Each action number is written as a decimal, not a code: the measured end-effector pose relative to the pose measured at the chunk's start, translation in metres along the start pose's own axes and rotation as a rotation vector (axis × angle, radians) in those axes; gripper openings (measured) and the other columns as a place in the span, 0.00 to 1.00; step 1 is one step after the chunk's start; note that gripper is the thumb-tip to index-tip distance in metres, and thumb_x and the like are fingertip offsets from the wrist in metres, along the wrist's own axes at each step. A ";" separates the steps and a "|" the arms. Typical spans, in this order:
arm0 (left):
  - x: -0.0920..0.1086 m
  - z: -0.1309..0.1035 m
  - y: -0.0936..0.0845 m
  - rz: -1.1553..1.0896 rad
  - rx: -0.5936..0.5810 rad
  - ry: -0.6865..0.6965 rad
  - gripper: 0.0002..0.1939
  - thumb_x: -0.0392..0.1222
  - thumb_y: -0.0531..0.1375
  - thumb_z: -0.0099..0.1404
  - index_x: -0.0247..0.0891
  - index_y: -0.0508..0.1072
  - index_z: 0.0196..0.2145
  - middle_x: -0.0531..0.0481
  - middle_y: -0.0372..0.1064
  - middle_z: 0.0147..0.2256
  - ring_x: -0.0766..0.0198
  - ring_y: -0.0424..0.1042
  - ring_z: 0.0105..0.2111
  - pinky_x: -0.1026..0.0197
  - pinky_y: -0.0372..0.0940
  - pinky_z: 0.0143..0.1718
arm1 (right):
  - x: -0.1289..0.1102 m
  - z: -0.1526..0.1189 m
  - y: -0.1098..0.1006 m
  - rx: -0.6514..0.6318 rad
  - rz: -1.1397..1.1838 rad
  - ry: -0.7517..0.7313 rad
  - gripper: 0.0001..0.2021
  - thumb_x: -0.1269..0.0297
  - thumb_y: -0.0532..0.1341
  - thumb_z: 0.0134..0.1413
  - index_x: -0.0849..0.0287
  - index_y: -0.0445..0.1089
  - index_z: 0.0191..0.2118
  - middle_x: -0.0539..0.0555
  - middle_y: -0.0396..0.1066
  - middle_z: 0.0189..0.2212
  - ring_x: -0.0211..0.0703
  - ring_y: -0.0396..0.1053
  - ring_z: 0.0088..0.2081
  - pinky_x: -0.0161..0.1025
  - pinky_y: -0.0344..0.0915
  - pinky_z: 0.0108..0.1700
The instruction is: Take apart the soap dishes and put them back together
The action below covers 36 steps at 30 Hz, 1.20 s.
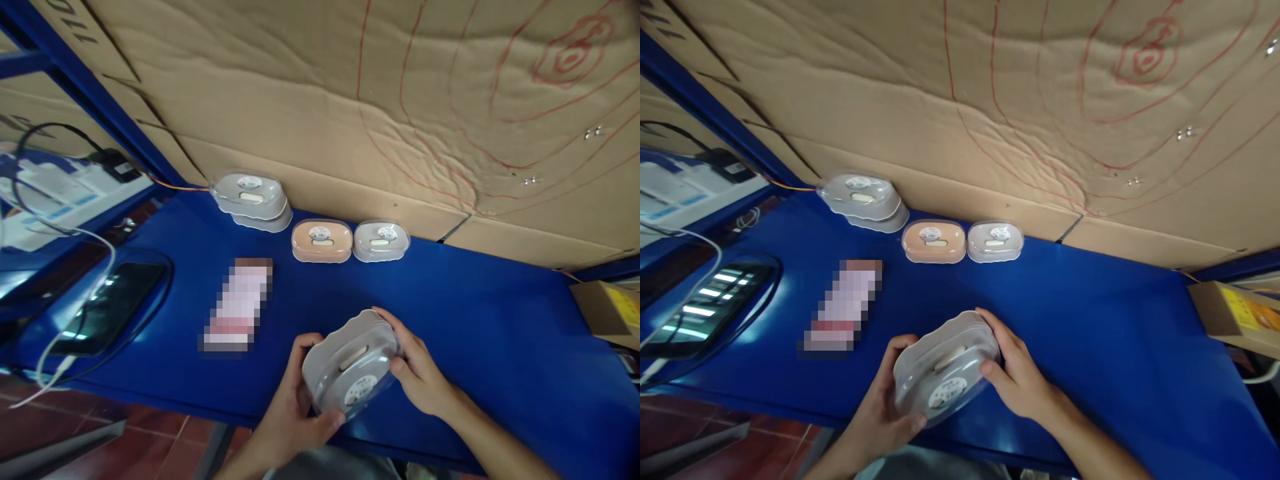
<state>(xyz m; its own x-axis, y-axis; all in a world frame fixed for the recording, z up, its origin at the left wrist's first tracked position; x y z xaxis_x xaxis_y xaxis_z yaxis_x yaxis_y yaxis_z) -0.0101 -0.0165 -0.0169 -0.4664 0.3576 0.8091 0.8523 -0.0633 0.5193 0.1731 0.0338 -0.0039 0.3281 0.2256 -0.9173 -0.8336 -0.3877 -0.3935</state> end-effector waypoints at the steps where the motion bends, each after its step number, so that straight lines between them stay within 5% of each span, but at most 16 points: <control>1: -0.002 0.000 0.000 -0.008 -0.009 -0.020 0.42 0.50 0.78 0.54 0.50 0.58 0.56 0.52 0.68 0.44 0.66 0.69 0.38 0.67 0.62 0.37 | -0.002 0.000 -0.001 0.014 -0.030 -0.010 0.37 0.35 0.51 0.69 0.48 0.50 0.75 0.58 0.61 0.71 0.57 0.64 0.69 0.53 0.60 0.71; 8: -0.014 0.001 -0.003 0.033 0.019 -0.118 0.47 0.50 0.80 0.50 0.53 0.56 0.58 0.53 0.66 0.48 0.66 0.70 0.41 0.67 0.64 0.39 | -0.009 -0.001 -0.006 0.116 -0.153 -0.027 0.30 0.41 0.47 0.75 0.48 0.55 0.74 0.56 0.67 0.68 0.53 0.68 0.66 0.48 0.65 0.68; 18: -0.007 0.001 -0.002 0.060 0.074 -0.076 0.45 0.48 0.79 0.52 0.51 0.59 0.59 0.49 0.67 0.50 0.60 0.71 0.44 0.61 0.66 0.44 | -0.013 0.000 -0.010 0.101 -0.104 0.013 0.26 0.43 0.48 0.75 0.51 0.58 0.68 0.58 0.74 0.60 0.52 0.75 0.58 0.43 0.71 0.57; 25: -0.012 -0.001 -0.003 0.073 0.093 -0.098 0.46 0.48 0.79 0.51 0.52 0.59 0.60 0.49 0.67 0.52 0.60 0.72 0.45 0.61 0.66 0.45 | -0.009 -0.001 -0.015 0.147 -0.135 0.067 0.26 0.39 0.45 0.74 0.52 0.63 0.59 0.52 0.78 0.39 0.46 0.75 0.35 0.39 0.69 0.36; 29: -0.012 0.001 -0.002 0.113 0.091 -0.089 0.43 0.49 0.78 0.53 0.51 0.60 0.59 0.49 0.68 0.51 0.59 0.72 0.46 0.61 0.67 0.44 | -0.003 -0.003 -0.015 0.144 -0.138 0.104 0.25 0.41 0.43 0.75 0.52 0.65 0.58 0.53 0.78 0.41 0.47 0.76 0.37 0.40 0.70 0.41; 34: -0.016 0.002 -0.006 0.301 0.107 0.023 0.38 0.47 0.74 0.58 0.49 0.58 0.58 0.50 0.68 0.48 0.60 0.73 0.45 0.61 0.70 0.45 | 0.003 -0.004 -0.009 0.167 0.032 0.135 0.28 0.41 0.45 0.74 0.51 0.62 0.67 0.58 0.71 0.62 0.54 0.69 0.62 0.47 0.63 0.63; 36: -0.016 0.003 -0.003 0.454 0.094 0.092 0.36 0.44 0.72 0.59 0.48 0.58 0.59 0.49 0.69 0.48 0.58 0.74 0.45 0.58 0.71 0.45 | 0.007 -0.004 -0.009 0.223 0.178 0.185 0.27 0.41 0.46 0.74 0.50 0.64 0.66 0.57 0.70 0.62 0.54 0.69 0.63 0.48 0.64 0.64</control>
<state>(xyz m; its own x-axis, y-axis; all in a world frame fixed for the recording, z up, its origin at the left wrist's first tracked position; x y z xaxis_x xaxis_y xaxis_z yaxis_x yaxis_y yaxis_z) -0.0044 -0.0189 -0.0323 -0.0566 0.2287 0.9718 0.9907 -0.1079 0.0831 0.1847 0.0356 -0.0068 0.2264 -0.0018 -0.9740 -0.9550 -0.1968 -0.2217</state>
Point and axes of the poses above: each hand's wrist, its own z-axis towards the middle knuckle, its own y-axis out of the palm, x = y × z, the point moved 9 cm from there along z, towards the middle knuckle
